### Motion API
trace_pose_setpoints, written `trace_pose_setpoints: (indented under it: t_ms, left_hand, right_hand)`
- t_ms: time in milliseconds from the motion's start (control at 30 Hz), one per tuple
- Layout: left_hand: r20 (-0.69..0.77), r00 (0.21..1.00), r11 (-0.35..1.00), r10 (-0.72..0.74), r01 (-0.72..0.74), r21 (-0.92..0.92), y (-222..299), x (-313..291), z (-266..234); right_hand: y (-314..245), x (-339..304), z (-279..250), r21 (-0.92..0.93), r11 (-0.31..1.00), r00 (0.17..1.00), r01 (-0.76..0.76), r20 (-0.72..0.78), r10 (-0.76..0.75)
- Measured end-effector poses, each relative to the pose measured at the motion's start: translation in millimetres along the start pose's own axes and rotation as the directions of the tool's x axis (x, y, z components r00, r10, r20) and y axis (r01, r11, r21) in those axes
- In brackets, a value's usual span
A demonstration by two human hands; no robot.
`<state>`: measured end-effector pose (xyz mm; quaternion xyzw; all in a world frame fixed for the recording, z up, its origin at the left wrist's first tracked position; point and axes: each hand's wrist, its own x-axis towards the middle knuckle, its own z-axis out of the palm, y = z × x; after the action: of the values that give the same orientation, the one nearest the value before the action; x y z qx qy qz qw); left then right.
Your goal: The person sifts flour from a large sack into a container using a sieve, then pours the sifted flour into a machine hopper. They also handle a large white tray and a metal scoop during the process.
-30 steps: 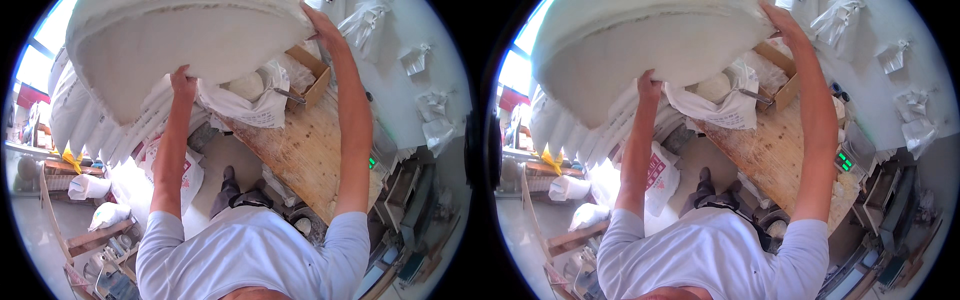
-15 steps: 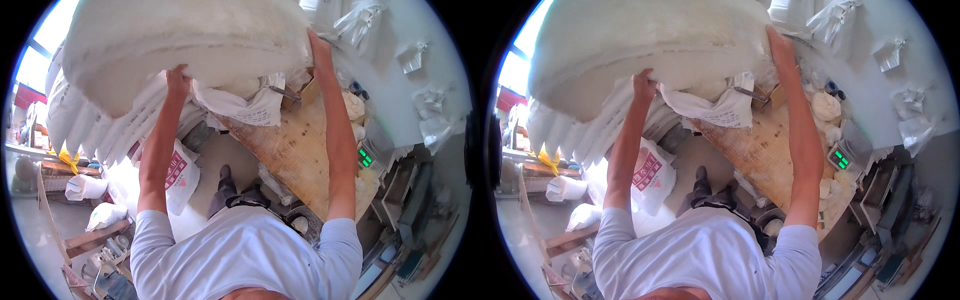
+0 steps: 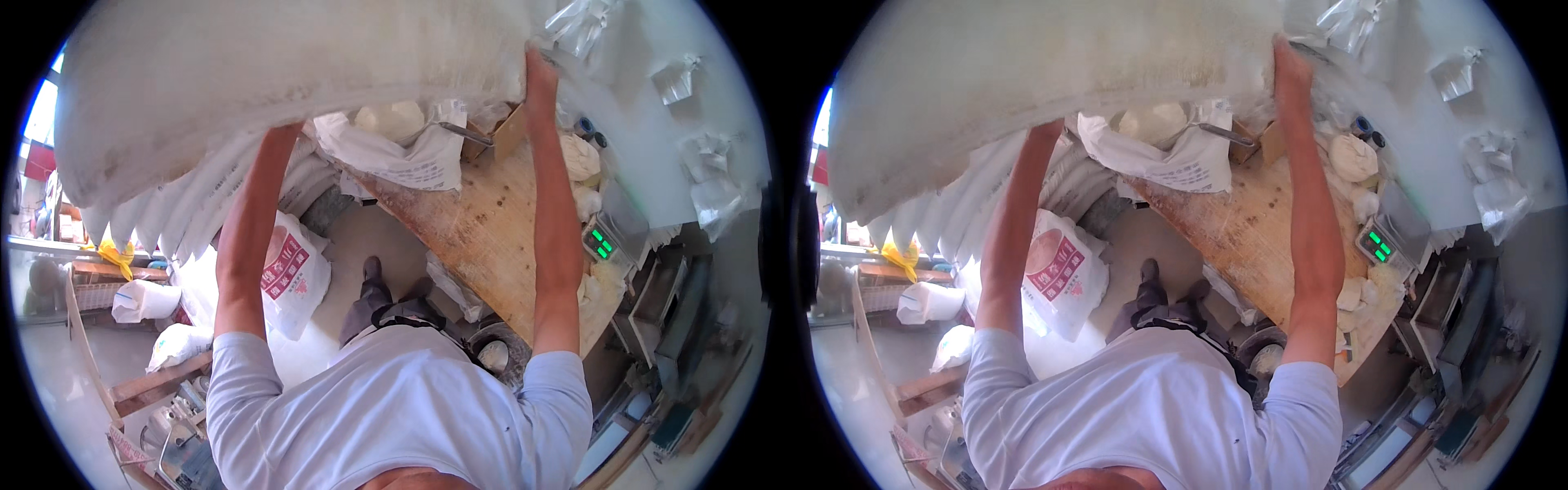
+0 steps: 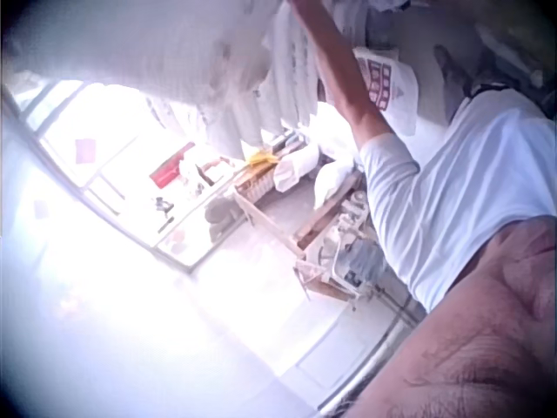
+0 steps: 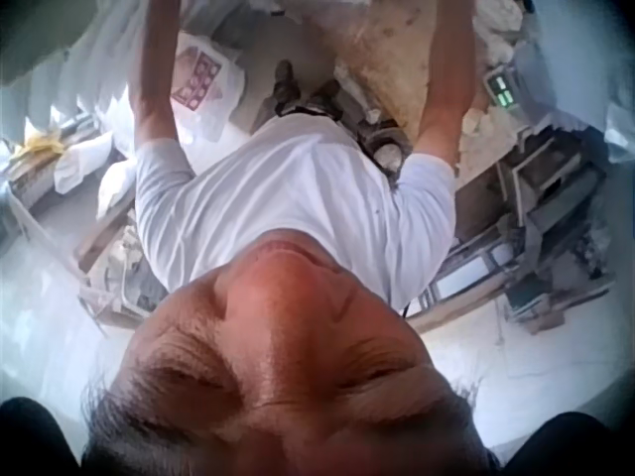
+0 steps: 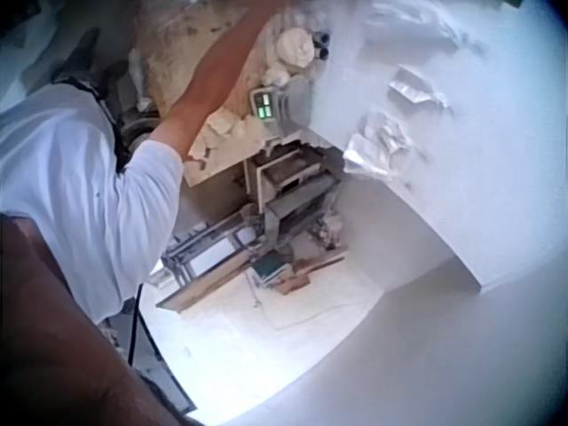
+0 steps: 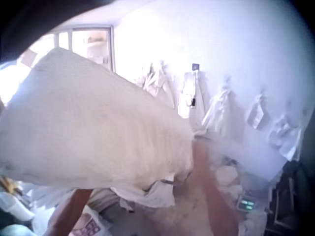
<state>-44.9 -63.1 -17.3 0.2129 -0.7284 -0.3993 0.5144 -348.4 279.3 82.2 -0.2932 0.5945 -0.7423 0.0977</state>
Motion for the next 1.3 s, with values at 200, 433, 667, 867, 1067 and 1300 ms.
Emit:
trace_pose_setpoints:
  t_ms: [200, 433, 667, 867, 1067, 1300]
  left_hand:
    - [-0.026, 0.998, 0.998, -0.049, 0.048, -0.032, 5.0, -2.3, -6.3]
    - [-0.052, 0.997, 0.998, -0.062, 0.06, -0.033, 22.4, -16.1, -11.0]
    - [-0.072, 0.991, 0.992, -0.11, 0.105, -0.067, 26.4, -15.3, -14.9]
    - [-0.078, 0.983, 0.983, -0.164, 0.156, -0.1, 33.2, -15.2, -18.0]
    - [-0.076, 0.95, 0.927, -0.303, 0.275, -0.253, 26.8, 3.7, -19.6]
    - [0.011, 0.832, 0.678, -0.555, 0.46, -0.574, 10.4, 46.9, -12.6]
  right_hand:
    - [10.3, -3.3, -9.6, -0.026, 0.998, 0.995, 0.059, 0.08, -0.057]
    - [14.8, -4.5, -15.7, -0.096, 0.993, 0.998, 0.065, 0.001, -0.066]
    - [9.7, -8.4, -12.5, -0.32, 0.942, 0.988, 0.104, -0.077, -0.135]
    - [-4.1, -3.7, -15.7, -0.064, 0.994, 0.995, 0.089, 0.047, -0.086]
    - [-5.3, -2.6, -15.0, -0.038, 0.999, 0.999, 0.037, 0.036, -0.035]
    - [-66.9, 42.9, -18.8, -0.388, 0.783, 0.871, 0.486, 0.138, -0.472]
